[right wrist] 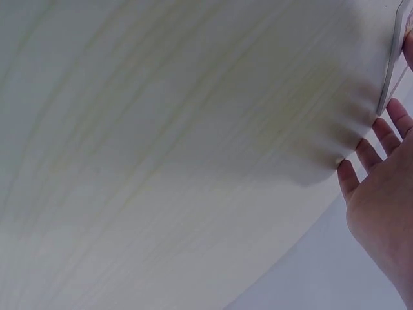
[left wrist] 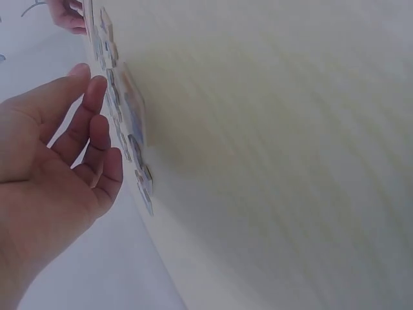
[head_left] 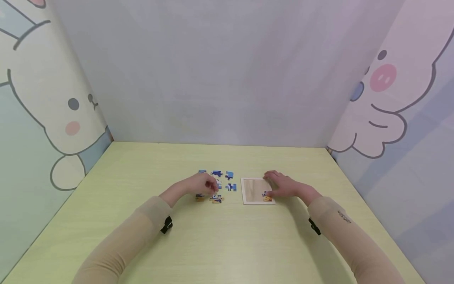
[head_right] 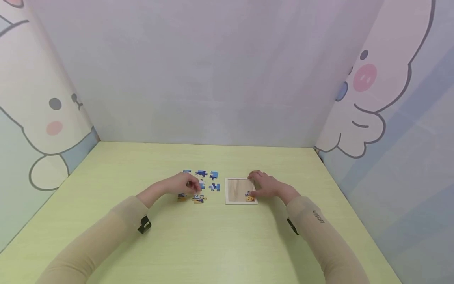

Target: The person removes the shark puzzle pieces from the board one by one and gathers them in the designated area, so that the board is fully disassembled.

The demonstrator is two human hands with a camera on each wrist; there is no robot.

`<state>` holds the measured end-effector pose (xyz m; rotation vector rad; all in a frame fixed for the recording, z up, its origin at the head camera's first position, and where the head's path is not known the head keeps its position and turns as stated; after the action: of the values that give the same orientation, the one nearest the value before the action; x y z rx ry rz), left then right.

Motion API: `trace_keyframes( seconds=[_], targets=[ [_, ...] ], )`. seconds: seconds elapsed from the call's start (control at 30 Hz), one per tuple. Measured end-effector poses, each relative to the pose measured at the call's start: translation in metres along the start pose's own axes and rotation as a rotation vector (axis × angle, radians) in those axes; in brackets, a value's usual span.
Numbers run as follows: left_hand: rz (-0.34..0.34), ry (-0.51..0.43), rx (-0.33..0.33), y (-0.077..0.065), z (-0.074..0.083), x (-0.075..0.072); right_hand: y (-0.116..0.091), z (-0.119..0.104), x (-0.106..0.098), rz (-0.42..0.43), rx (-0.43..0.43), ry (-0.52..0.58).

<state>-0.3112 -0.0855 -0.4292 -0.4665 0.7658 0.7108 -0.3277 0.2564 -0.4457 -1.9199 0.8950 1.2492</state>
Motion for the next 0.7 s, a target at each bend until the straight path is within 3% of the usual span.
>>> trace_keyframes(
  seconds=[0.3,0.7],
  targets=[
    [0.011,0.03,0.036,0.008,0.017,-0.005,0.0,0.001,-0.003,-0.036,-0.017,0.031],
    [0.033,0.005,0.161,0.037,0.048,0.004,-0.001,0.011,-0.01,-0.125,-0.063,0.13]
  ],
)
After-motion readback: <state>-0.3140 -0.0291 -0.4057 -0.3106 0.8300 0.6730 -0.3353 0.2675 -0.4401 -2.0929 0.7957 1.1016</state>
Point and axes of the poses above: each hand's wrist, its own y-axis towards the middle knuckle, its own x-axis out of the palm, z = x × y, the point moved 2 cm from there along y, towards the middle knuckle, and after that the axes turned 2 degrees about x, right-handed, at the moved point
